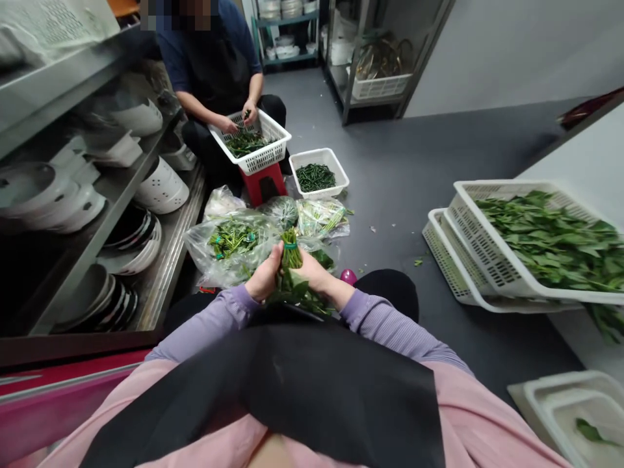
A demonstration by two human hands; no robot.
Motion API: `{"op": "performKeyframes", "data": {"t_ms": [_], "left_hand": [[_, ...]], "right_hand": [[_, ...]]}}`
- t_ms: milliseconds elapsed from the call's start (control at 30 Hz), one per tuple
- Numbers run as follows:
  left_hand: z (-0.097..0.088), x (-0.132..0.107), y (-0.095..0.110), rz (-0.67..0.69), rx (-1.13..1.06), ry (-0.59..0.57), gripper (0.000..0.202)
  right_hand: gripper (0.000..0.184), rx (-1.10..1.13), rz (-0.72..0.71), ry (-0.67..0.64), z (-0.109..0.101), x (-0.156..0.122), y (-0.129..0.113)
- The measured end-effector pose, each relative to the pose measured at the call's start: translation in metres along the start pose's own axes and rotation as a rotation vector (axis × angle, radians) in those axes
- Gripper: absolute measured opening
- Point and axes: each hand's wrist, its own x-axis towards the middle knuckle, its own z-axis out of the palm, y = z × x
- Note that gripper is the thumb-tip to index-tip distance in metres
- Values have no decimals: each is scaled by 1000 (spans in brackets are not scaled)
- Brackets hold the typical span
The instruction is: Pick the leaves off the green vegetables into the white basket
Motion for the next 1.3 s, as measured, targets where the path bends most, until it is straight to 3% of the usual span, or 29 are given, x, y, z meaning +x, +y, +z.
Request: {"op": "performKeyframes", "data": {"t_ms": [67, 133, 233, 300, 400, 500, 800, 933, 1100, 1167, 1233, 1300], "left_hand": [[-16, -8, 7, 26, 41, -93, 48], [-31, -15, 12, 85, 264, -74, 40], [-39, -26, 12, 230, 578, 244, 30], [-36, -33, 9, 365, 671, 452, 24], [-29, -40, 7, 557, 774, 488, 14], [-30, -39, 12, 615, 837, 433, 17], [-39, -31, 22, 574, 939, 376, 23], [-40, -25, 21, 595, 1033, 335, 24], [-42, -14, 18, 722, 1211, 287, 27], [-37, -16, 14, 768, 1273, 215, 27], [-34, -21, 6, 772, 1308, 36, 25], [-39, -22, -4, 665, 1300, -166, 19]], "right_hand": [[55, -262, -14, 94, 3, -1, -5], [47, -649, -49, 180, 7, -3, -13], [50, -1184, -116, 277, 9, -6, -31], [50, -1394, -150, 303, 9, -8, -41], [39, -1569, -230, 273, 7, -12, -51], [31, -1656, -315, 246, 5, -14, -57], [34, -1702, -377, 170, -4, -12, -72], [31, -1701, -341, 116, -1, -12, -72], [25, -1682, -247, 69, 4, -9, -70], [23, -1665, -192, 64, 1, -5, -71], [26, -1628, -83, 96, -8, 1, -74], [33, -1548, 28, 129, -22, 5, -80]]}}
